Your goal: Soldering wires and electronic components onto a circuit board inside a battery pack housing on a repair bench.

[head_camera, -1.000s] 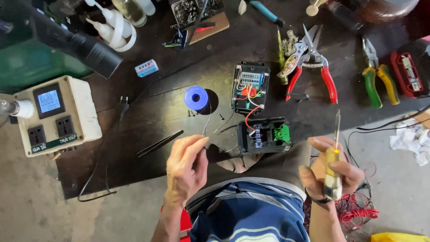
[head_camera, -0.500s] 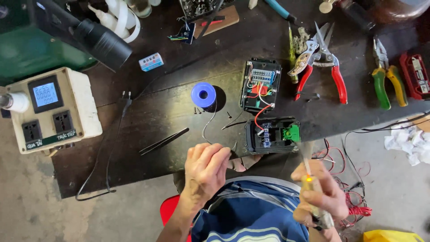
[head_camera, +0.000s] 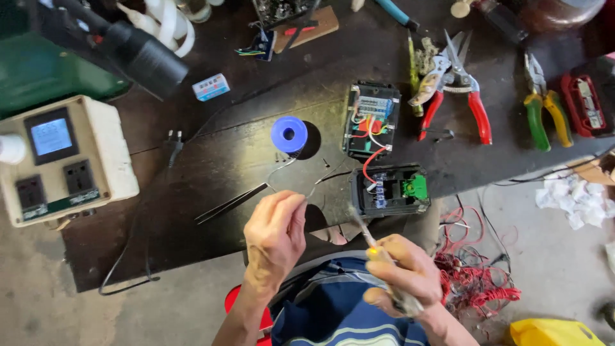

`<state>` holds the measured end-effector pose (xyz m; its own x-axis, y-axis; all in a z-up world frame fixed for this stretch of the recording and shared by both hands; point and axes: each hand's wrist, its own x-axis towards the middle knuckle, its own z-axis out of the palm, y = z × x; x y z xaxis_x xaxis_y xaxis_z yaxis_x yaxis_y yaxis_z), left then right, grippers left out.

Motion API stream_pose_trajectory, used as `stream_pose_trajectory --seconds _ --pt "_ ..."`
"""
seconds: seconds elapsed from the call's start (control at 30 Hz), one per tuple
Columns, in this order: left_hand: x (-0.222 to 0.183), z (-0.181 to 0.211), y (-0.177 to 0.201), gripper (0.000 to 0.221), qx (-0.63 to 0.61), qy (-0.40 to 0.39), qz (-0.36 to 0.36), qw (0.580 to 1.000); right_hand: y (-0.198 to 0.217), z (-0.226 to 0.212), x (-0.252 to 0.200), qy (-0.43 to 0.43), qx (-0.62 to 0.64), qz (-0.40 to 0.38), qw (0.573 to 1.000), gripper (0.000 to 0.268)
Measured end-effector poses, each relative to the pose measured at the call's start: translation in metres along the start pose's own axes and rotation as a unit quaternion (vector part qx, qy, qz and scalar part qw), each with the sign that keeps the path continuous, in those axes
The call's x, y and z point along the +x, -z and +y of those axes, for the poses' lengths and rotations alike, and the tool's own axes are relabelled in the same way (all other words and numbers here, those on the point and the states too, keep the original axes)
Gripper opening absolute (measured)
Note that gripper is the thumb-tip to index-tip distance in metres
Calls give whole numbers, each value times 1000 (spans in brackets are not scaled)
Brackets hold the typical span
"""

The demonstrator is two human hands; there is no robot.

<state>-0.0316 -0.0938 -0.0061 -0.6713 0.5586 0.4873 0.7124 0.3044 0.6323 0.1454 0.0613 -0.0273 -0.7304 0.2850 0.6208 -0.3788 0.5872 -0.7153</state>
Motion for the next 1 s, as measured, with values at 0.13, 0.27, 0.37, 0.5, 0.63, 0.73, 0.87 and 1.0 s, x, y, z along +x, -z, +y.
stream_pose_trajectory --seconds 0.13,0.27,0.37,0.5,0.63,0.73,0.87,1.0 --pt "1 0 -9 4 5 -14 -9 1000 -11 -2 1 -16 -25 -43 999 41" --pt "0 1 -10 4 29 0 -2 1000 -27 4 -6 -8 -69 -14 997 32" --pt "1 2 -11 8 29 5 -1 1000 -35 9 -13 -10 -102 12 995 33" --pt "0 1 -16 7 32 15 -1 999 -39 17 -18 -21 -128 19 991 32" --pt "2 0 -16 10 44 8 -8 999 -44 18 -9 -27 -88 20 996 30" --pt "2 -1 -16 10 46 3 -9 999 -49 23 -5 -22 -70 29 997 28" --pt "2 -2 -17 10 53 -6 -6 999 -52 29 -12 -26 -98 29 994 35" --pt "3 -2 -17 11 55 -9 -2 998 -54 26 -6 -44 -133 42 989 31"
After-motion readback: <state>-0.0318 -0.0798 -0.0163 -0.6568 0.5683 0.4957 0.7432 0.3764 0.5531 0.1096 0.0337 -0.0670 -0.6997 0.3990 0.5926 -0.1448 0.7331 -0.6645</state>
